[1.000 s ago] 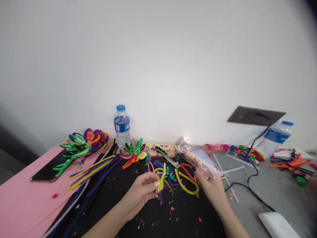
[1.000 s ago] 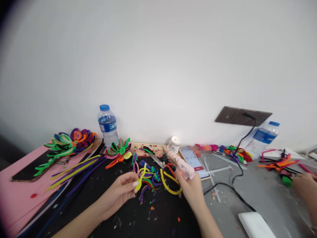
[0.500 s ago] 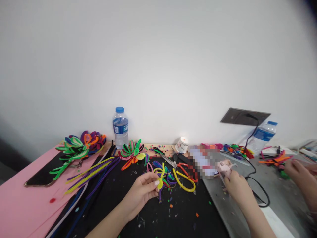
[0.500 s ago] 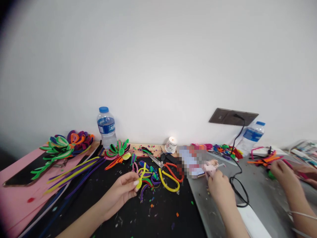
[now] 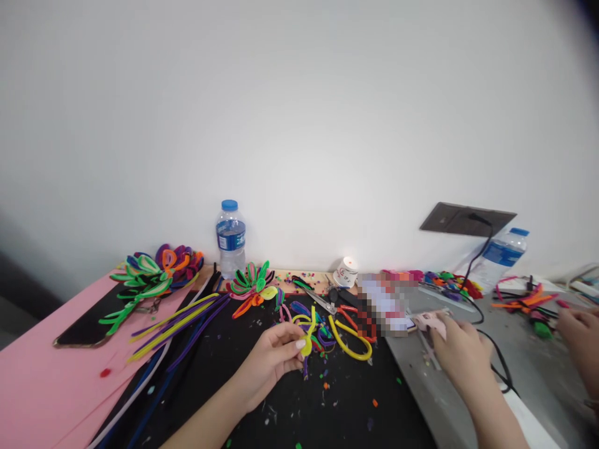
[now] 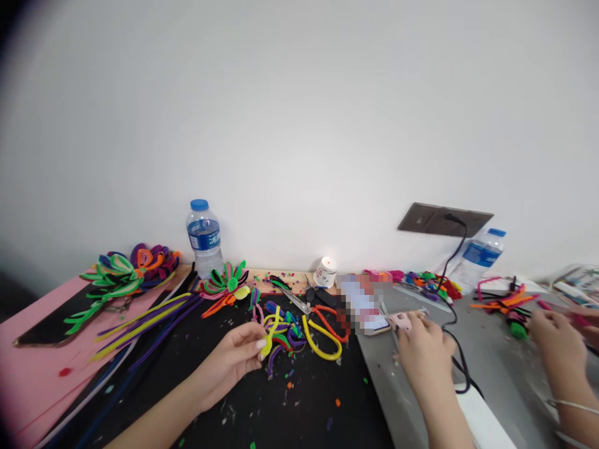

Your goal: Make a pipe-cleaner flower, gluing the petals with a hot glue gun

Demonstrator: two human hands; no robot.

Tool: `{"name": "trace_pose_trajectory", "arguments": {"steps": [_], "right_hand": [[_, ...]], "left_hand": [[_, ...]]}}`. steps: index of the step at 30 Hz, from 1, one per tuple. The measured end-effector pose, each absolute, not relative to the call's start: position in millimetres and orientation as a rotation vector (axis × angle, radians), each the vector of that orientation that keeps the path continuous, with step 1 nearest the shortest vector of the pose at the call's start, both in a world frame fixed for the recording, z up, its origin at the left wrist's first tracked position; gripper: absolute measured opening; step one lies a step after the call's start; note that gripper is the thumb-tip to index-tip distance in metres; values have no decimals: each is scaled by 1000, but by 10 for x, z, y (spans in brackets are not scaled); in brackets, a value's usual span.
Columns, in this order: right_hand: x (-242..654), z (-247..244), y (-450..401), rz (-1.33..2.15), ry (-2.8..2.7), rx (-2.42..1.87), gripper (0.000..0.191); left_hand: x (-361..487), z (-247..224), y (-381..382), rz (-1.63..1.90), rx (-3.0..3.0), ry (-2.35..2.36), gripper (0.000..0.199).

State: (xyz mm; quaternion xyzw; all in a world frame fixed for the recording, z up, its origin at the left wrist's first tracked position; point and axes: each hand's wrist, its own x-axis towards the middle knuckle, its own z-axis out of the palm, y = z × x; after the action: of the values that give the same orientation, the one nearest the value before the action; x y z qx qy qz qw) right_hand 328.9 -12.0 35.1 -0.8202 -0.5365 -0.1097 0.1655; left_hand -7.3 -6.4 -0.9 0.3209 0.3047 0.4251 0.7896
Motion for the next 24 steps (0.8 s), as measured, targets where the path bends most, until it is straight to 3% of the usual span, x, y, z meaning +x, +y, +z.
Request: {"name": "trace_pose_trajectory", "arguments": {"steps": [5,10,15,24], "right_hand": [[2411,732,-85,375,-1677,-1786,33],[1783,738,57,956,-1805,-1334,26],[1683,542,133,1136,-1619,-1253,15],[1729,372,82,1400,-1248,-1024,16]], "left_hand": [[-69,-9,-84,880,757,640,12],[-64,-18,-80,878,793,632,11],[-59,-14,-72,903,784,656,11],[-54,-1,-32,952,756,729,16]]}}
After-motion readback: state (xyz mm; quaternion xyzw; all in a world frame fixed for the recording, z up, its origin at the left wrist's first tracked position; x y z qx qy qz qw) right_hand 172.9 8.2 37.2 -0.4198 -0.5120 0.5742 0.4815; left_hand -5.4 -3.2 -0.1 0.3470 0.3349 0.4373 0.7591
